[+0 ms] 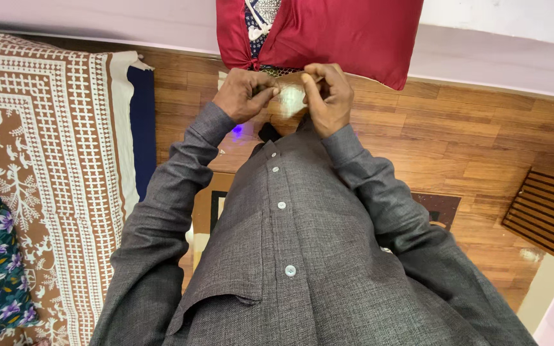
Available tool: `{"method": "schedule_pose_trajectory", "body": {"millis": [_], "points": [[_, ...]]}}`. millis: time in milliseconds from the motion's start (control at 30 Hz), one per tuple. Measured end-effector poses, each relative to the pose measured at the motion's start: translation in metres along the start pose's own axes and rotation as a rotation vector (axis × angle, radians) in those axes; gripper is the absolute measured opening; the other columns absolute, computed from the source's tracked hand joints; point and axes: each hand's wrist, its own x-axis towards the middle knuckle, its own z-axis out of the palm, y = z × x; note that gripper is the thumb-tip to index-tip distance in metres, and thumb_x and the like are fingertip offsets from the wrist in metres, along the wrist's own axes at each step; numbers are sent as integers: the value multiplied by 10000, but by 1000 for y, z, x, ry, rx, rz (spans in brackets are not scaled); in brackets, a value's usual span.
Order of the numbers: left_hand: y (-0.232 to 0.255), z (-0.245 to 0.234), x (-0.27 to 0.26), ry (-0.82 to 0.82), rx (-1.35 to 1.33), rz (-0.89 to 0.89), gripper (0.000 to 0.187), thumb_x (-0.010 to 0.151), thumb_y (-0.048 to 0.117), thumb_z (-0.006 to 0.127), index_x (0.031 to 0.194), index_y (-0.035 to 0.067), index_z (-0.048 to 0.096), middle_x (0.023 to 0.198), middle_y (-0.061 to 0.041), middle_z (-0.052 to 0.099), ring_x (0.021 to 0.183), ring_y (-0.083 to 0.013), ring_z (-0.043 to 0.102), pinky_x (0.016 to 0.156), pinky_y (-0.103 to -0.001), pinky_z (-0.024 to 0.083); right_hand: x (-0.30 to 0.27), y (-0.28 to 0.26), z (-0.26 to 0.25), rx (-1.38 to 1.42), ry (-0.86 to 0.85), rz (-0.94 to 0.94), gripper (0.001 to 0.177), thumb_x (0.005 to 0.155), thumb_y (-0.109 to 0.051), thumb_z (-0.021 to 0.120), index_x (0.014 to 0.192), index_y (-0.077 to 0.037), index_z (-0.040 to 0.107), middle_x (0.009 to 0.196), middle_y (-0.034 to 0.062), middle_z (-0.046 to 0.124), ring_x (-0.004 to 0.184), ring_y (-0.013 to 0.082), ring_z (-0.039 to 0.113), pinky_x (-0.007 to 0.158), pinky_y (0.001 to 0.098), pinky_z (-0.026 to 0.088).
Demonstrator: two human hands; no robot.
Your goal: The person removes a decorative pillowcase from a pillow, then places the pillow into a new red pillowcase and fastens the buttons to secure it.
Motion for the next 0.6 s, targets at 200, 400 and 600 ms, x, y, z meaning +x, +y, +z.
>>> {"method": "schedule_pose_trajectory", "body": {"millis": [200,400,600], "points": [[1,0,4,-7,-20,31,106,978,97,722,945,0,752,661,-61,673,558,-96,585,511,-285,484,-22,41,9,360,-151,455,320,946,-85,758,1239,-3,661,841,98,736,656,112,699,599,247,588],[6,-1,0,11,-57,14,95,968,91,713,962,7,757,688,-49,696,588,-78,631,537,-265,507,-19,51,24,626,-293,560,299,957,-95,724,1233,7,665,930,60,750,747,107,733,709,248,622],[4,9,-12,219,61,98,101,970,100,730,973,2,755,771,-115,714,631,-162,687,588,-325,526,-21,53,13,407,-201,439,159,979,-80,729,1086,36,743,853,57,725,659,77,650,611,218,554]]}}
